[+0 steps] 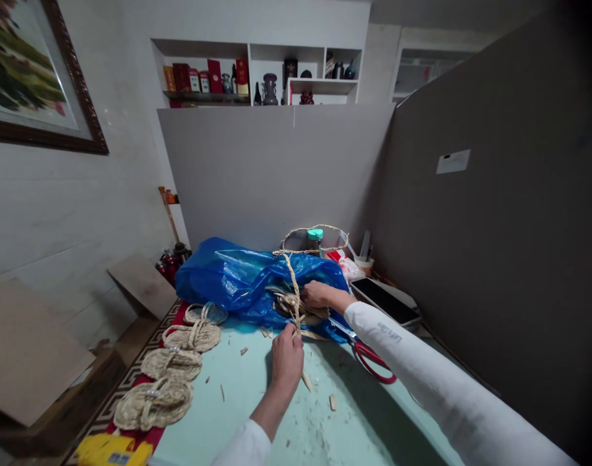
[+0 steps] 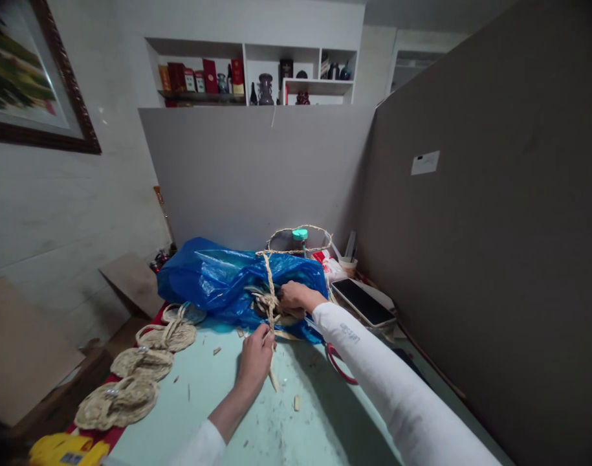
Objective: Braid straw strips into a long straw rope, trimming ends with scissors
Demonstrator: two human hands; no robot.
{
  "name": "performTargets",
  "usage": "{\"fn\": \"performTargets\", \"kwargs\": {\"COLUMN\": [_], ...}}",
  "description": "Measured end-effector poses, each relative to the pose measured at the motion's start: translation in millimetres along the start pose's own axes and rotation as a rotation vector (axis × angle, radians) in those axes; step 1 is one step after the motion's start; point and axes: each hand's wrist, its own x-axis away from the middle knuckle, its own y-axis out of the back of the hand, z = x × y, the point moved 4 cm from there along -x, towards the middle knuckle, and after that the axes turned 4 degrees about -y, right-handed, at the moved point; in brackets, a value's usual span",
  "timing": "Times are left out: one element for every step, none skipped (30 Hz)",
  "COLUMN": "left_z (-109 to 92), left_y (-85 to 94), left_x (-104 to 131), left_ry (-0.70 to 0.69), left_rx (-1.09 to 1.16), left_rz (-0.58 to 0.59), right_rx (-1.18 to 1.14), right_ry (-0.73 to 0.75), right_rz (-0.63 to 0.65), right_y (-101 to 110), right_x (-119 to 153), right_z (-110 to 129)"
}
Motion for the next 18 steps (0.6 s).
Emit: {"fn": "performTargets", "kwargs": {"left_z": [0,0,0,0,0,0,0,0,0,0,-1,-1,-1,-1,-1,0,1,2], "left_y": [0.1,0.1,0.1,0.1,0.0,0.1,0.2,0.4,0.6,0.7,0.7,0.7,0.8,1.0,1.5,2.5,4.0,6.2], "left_x": [0,0,0,0,0,0,0,0,0,0,1,1,1,1,1,1,1,1], "left_ry": [0.002,0.003,0.003,0.002,-0.001,-0.002,-0.004,-0.005,-0.006,-0.007,-0.009,-0.012,-0.015,-0.016,-0.013,-0.008,-0.002,0.006], "left_rx": [-0.001,0.000,0.000,0.001,0.003,0.003,0.004,0.004,0.004,0.003,0.003,0.006,0.011,0.019,0.030,0.044,0.062,0.081], "left_rz": [-0.001,0.000,0.000,0.002,0.003,0.004,0.004,0.004,0.004,0.005,0.008,0.009,0.007,0.001,-0.009,-0.025,-0.044,-0.064], "right_rx": [0.008,0.014,0.019,0.022,0.025,0.028,0.031,0.033,0.035,0.037,0.038,0.038,0.037,0.035,0.031,0.026,0.019,0.013], "right_ry": [0.026,0.045,0.054,0.055,0.051,0.042,0.032,0.025,0.021,0.025,0.035,0.052,0.071,0.091,0.110,0.125,0.138,0.148], "right_rz": [0.003,0.003,-0.009,-0.034,-0.064,-0.095,-0.126,-0.156,-0.183,-0.206,-0.224,-0.241,-0.258,-0.275,-0.294,-0.315,-0.335,-0.353], "right_y": [0,0,0,0,0,1,2,3,5,7,9,11,15,19,23,29,34,40], "right_x": [0,1,1,2,2,2,3,4,5,7,10,12,15,18,20,21,21,19], "right_z": [1,3,4,6,8,11,13,15,17,19,20,21,20,18,14,9,2,-5]}}
